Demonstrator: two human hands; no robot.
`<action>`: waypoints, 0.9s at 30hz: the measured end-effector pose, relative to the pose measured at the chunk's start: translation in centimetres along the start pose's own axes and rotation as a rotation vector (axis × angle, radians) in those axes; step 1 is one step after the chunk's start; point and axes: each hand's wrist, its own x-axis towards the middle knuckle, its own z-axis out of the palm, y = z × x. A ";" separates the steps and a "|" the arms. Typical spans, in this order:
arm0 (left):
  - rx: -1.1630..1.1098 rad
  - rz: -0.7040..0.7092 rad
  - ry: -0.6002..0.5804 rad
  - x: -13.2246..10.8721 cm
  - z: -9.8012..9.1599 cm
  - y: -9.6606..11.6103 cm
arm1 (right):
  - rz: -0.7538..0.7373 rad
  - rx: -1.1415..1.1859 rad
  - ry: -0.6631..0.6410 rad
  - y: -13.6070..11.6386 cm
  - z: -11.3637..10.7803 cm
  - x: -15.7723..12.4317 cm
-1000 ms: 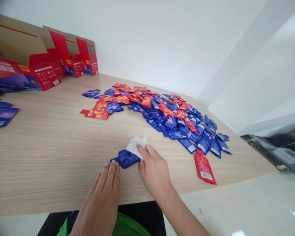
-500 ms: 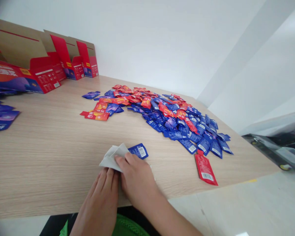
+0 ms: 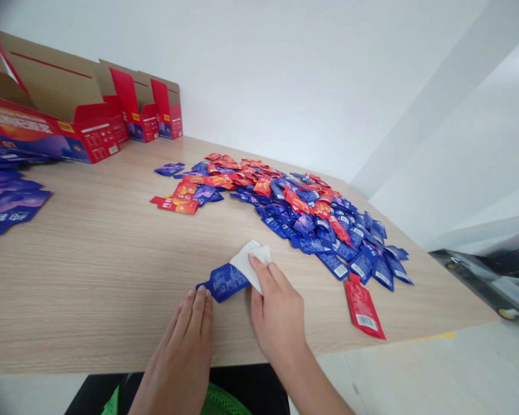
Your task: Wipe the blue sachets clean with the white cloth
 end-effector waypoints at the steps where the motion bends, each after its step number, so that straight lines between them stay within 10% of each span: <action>1: -0.002 0.006 0.000 -0.1 0.1 -0.1 | -0.003 -0.017 0.031 -0.5 0.0 0.0; 9: 0.025 0.056 -0.080 -0.7 0.0 -0.4 | 0.138 0.023 0.166 -0.9 -1.5 1.5; 18: 0.048 0.061 -0.094 -0.4 0.1 -0.3 | -0.187 0.038 -0.299 -1.4 0.5 3.3; 27: 0.027 0.039 -0.071 -0.2 -0.1 0.1 | 0.077 -0.096 -0.136 3.9 -2.1 4.3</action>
